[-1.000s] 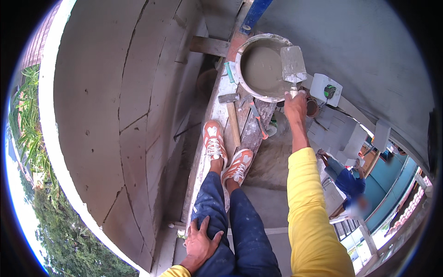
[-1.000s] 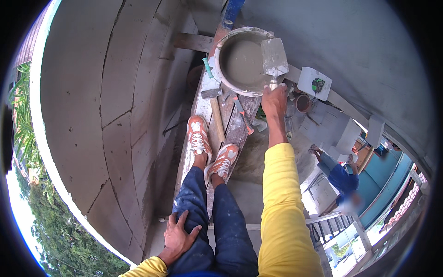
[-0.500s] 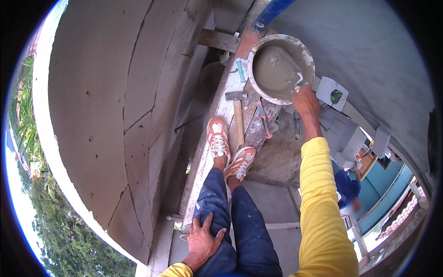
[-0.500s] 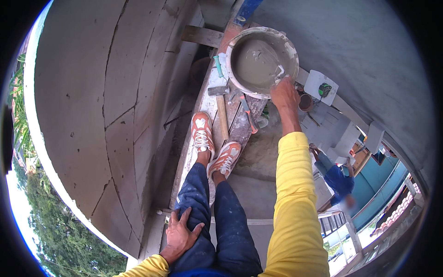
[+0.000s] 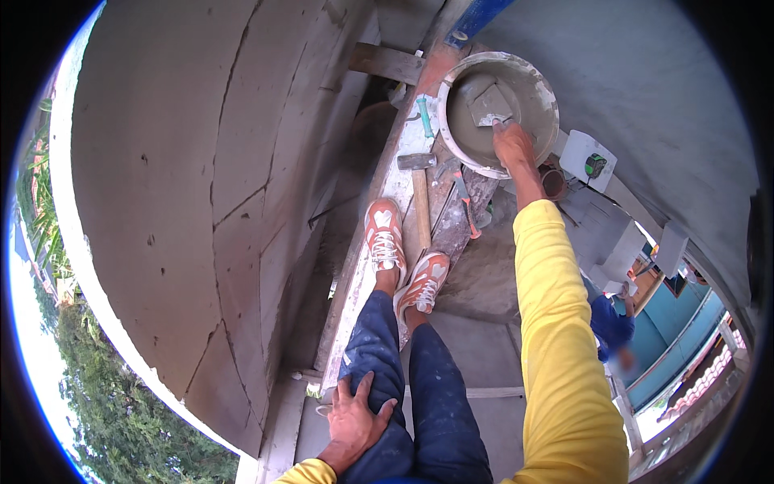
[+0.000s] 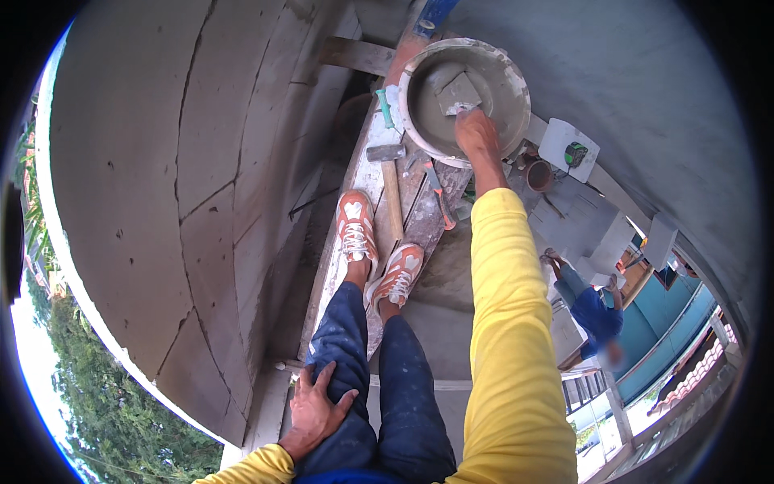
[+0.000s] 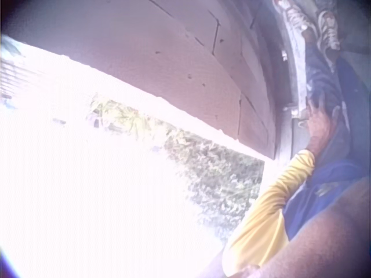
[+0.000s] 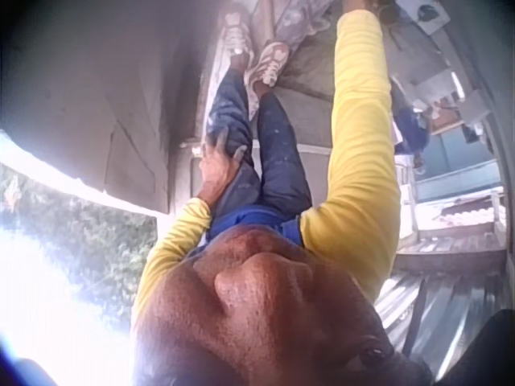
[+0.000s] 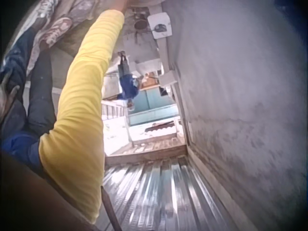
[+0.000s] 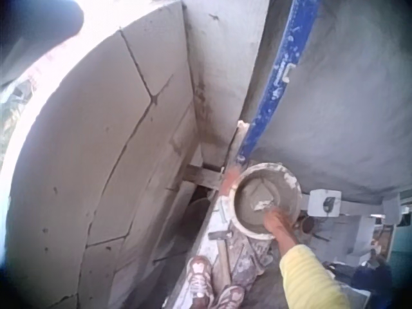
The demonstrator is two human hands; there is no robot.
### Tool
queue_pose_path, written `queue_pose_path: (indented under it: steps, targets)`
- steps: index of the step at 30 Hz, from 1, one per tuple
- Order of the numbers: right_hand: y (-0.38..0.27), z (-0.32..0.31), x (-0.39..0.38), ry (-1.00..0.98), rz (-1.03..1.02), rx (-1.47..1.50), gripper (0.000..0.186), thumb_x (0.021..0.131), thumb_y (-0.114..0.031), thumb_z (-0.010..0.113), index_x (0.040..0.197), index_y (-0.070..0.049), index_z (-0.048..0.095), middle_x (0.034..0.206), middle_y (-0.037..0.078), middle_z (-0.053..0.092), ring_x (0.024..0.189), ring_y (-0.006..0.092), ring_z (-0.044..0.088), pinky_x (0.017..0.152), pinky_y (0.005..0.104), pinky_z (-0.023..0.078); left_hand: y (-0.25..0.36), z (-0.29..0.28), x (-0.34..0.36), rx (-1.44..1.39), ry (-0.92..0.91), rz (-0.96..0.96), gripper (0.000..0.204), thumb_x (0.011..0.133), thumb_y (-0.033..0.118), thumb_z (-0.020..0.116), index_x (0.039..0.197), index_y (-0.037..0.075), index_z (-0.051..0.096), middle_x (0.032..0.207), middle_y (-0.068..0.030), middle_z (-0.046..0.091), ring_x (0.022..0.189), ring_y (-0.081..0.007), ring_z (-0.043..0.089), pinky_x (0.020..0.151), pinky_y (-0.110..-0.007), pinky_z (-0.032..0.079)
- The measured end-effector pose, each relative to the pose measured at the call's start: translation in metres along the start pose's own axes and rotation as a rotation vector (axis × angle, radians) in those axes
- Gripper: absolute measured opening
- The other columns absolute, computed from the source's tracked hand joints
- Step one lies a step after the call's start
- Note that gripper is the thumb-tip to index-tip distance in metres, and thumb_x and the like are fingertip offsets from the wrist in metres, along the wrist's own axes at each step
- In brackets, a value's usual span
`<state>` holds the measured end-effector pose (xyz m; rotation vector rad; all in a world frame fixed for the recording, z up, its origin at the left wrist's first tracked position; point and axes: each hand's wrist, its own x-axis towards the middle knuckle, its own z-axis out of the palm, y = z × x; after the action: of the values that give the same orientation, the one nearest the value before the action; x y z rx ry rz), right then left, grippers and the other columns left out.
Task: The person installs white roof tiles along a curved roof edge. They apply cement with a trowel, position each tile, tap it into place with a hammer, and secure it with nails. The person also uses a string line to align the tiles.
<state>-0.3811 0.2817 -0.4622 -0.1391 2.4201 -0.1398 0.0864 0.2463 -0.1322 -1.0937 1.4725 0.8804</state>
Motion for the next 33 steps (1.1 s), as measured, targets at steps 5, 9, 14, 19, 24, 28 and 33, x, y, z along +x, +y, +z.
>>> queue_pose_path:
  steps: [5,9,14,19,24,28,33]
  targets:
    - [0.028,0.002,-0.026,0.039,0.021,0.231,0.063,0.105,-0.052,0.056,0.127,0.005,0.069,0.126,0.032,0.071,0.123,0.0497,0.065,0.107,0.0530,0.050,0.007,0.001,-0.003,0.003,0.002,-0.002,0.084,0.088,0.056,0.080,0.158,0.019,0.052,0.160,-0.0254,0.041,0.148,-0.0461,0.043,0.118,-0.056,0.043]
    - [0.054,-0.007,-0.084,0.123,-0.045,0.217,0.066,0.104,-0.056,0.056,0.130,0.003,0.069,0.128,0.032,0.070,0.123,0.0498,0.065,0.107,0.0530,0.049,0.006,0.015,-0.006,0.014,0.046,-0.006,0.083,0.089,0.056,0.079,0.158,0.020,0.051,0.159,-0.0252,0.041,0.147,-0.0467,0.043,0.117,-0.057,0.043]
    - [0.107,0.004,-0.112,0.183,0.013,0.350,0.059,0.105,-0.055,0.055,0.122,0.000,0.072,0.112,0.028,0.075,0.108,0.0487,0.070,0.097,0.0525,0.053,0.002,0.015,-0.008,-0.006,0.040,0.072,0.081,0.091,0.056,0.076,0.159,0.019,0.050,0.158,-0.0257,0.041,0.147,-0.0476,0.042,0.115,-0.059,0.044]
    - [0.087,-0.020,-0.160,0.044,0.096,0.822,0.044,0.108,-0.046,0.058,0.091,-0.006,0.063,0.064,0.002,0.055,0.046,0.0128,0.054,0.039,0.0321,0.042,0.008,0.000,-0.025,-0.006,0.080,0.063,0.080,0.092,0.059,0.073,0.158,0.018,0.051,0.153,-0.0275,0.045,0.143,-0.0491,0.046,0.116,-0.058,0.044]
    - [0.049,-0.070,-0.203,0.008,-0.078,0.915,0.039,0.110,-0.041,0.058,0.090,-0.008,0.060,0.064,0.000,0.053,0.047,0.0098,0.052,0.040,0.0282,0.041,0.006,-0.001,-0.032,-0.053,0.088,0.093,0.080,0.092,0.060,0.072,0.157,0.018,0.052,0.152,-0.0279,0.047,0.142,-0.0499,0.049,0.116,-0.058,0.045]
    - [-0.035,-0.134,-0.224,-0.015,-0.361,0.950,0.033,0.111,-0.032,0.058,0.090,-0.006,0.059,0.071,0.001,0.059,0.051,0.0075,0.053,0.043,0.0252,0.041,-0.003,0.005,-0.025,-0.118,0.086,0.108,0.079,0.093,0.058,0.072,0.157,0.015,0.051,0.152,-0.0287,0.047,0.140,-0.0513,0.049,0.114,-0.058,0.045]
    - [-0.172,-0.234,-0.216,0.026,-0.689,0.872,0.029,0.106,-0.032,0.064,0.104,-0.003,0.066,0.075,0.003,0.063,0.057,0.0083,0.058,0.048,0.0285,0.045,-0.010,0.006,-0.019,-0.147,0.085,0.117,0.077,0.095,0.056,0.070,0.156,0.014,0.052,0.157,-0.0316,0.042,0.141,-0.0534,0.048,0.114,-0.058,0.046]
